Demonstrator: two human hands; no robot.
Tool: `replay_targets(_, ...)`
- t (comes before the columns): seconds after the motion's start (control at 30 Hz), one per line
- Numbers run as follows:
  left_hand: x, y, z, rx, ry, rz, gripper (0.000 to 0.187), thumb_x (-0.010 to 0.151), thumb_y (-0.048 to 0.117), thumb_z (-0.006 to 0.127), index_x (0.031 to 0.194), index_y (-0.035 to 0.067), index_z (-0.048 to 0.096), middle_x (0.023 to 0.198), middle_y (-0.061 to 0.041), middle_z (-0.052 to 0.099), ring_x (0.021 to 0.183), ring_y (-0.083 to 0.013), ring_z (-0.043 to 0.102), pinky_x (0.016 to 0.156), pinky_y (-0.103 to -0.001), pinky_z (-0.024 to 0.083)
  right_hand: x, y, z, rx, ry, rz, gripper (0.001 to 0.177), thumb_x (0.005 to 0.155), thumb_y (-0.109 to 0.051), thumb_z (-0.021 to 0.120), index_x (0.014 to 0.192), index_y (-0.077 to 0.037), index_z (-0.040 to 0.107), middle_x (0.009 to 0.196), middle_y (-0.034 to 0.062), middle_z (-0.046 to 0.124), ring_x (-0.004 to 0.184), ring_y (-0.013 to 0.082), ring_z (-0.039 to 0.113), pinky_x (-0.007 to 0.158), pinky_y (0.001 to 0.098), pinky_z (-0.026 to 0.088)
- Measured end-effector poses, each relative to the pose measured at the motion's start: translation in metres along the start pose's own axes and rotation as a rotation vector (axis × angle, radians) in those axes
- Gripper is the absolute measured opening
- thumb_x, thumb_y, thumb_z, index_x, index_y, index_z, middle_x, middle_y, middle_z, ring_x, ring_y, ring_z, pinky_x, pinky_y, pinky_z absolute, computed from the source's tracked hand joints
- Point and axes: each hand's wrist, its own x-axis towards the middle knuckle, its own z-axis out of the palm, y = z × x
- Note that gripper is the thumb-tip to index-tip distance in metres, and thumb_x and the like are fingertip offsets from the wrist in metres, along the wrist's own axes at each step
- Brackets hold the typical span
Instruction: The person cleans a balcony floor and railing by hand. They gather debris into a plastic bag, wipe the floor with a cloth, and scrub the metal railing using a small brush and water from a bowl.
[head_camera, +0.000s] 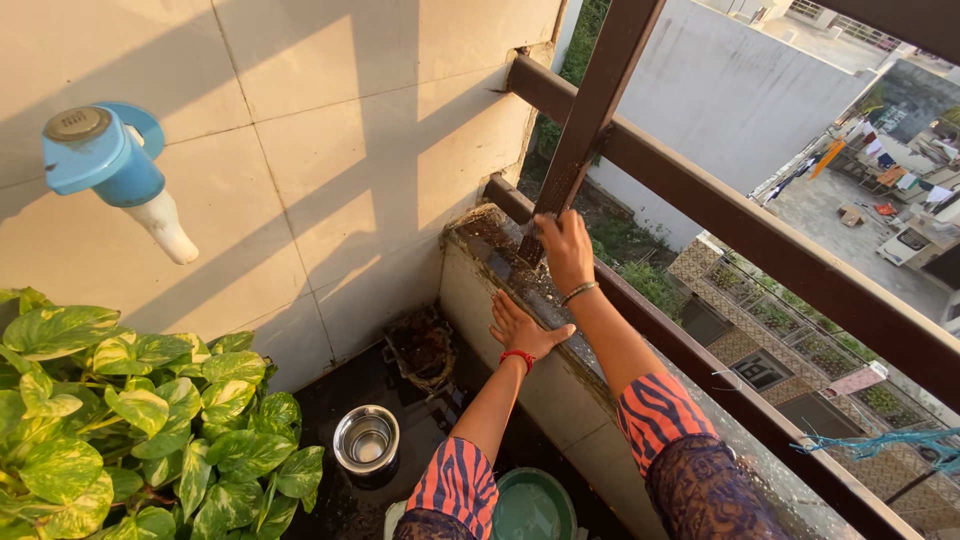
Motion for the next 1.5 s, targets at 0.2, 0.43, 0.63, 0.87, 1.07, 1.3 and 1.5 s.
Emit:
replay_targets(0.2,-0.001,0.001,0.001,0.035,-0.009,-0.019,0.170,0.054,0.081,0.083,0.158,0.004,-0.028,0.170,-0.020,-0.018,0.158,-0.0345,-0.016,0.122,-0.064,-0.002,-0.026,0.015,0.023,-0.235,-0.292,-0.144,0.026,0.084,-0.005,0.071,0.109,-0.007,0.073,0.094,0.0122,0.057,0.090,0.0283,0.060,0.082,0.0407,0.052)
replay_targets(0.43,-0.002,-0.002,0.004,-0.003,-0.017,0.007,0.170,0.055,0.081,0.083,0.157,0.005,-0.029,0.170,-0.021,-0.018,0.158,-0.0364,-0.016,0.121,-0.066,-0.004,-0.015,0.023,0.065,-0.509,-0.416,-0.306,0.020,0.090,-0.007,0.068,0.108,0.001,0.072,0.095,0.0128,0.062,0.090,0.0250,0.063,0.074,0.0343,0.056)
replay_targets(0.63,0.003,-0.002,-0.001,0.065,-0.023,-0.005,0.173,0.052,0.079,0.086,0.157,0.005,-0.029,0.170,-0.020,-0.018,0.158,-0.0354,-0.017,0.122,-0.065,-0.002,-0.083,0.028,0.036,-0.372,-0.738,0.036,0.026,0.097,-0.026,0.070,0.107,-0.003,0.076,0.101,0.0123,0.067,0.095,0.0280,0.065,0.084,0.0387,0.057)
replay_targets(0.87,0.013,-0.012,0.016,0.081,0.016,0.030,0.162,0.064,0.074,0.084,0.156,0.003,-0.029,0.169,-0.024,-0.020,0.157,-0.0393,-0.016,0.120,-0.067,0.001,-0.024,0.003,0.114,-0.248,-0.576,-0.017,0.034,0.095,-0.018,0.064,0.123,0.001,0.068,0.102,0.0207,0.067,0.094,0.0306,0.069,0.077,0.0369,0.060)
replay_targets(1.07,0.016,-0.011,0.010,0.046,0.008,0.047,0.159,0.068,0.069,0.085,0.156,0.004,-0.031,0.168,-0.024,-0.021,0.157,-0.0402,-0.017,0.120,-0.068,-0.002,-0.056,0.007,0.091,-0.297,-0.546,0.094,0.041,0.096,-0.022,0.064,0.130,0.002,0.062,0.111,0.0211,0.065,0.106,0.0349,0.063,0.086,0.0421,0.057)
replay_targets(1.3,0.019,-0.013,0.012,0.097,-0.011,0.059,0.161,0.067,0.068,0.086,0.154,0.000,-0.031,0.167,-0.025,-0.021,0.157,-0.0405,-0.016,0.121,-0.066,-0.003,-0.064,-0.005,0.060,-0.448,-0.564,0.010,0.059,0.080,-0.001,0.069,0.139,0.002,0.058,0.120,0.0255,0.061,0.112,0.0352,0.060,0.092,0.0369,0.057)
replay_targets(1.5,0.021,-0.012,0.007,0.205,-0.096,0.065,0.171,0.058,0.076,0.086,0.154,-0.001,-0.032,0.167,-0.027,-0.022,0.157,-0.0409,-0.017,0.121,-0.067,0.000,-0.100,0.017,0.020,-0.005,-0.529,0.197,0.048,0.084,-0.004,0.070,0.132,-0.011,0.068,0.133,0.0212,0.062,0.110,0.0346,0.068,0.091,0.0394,0.057)
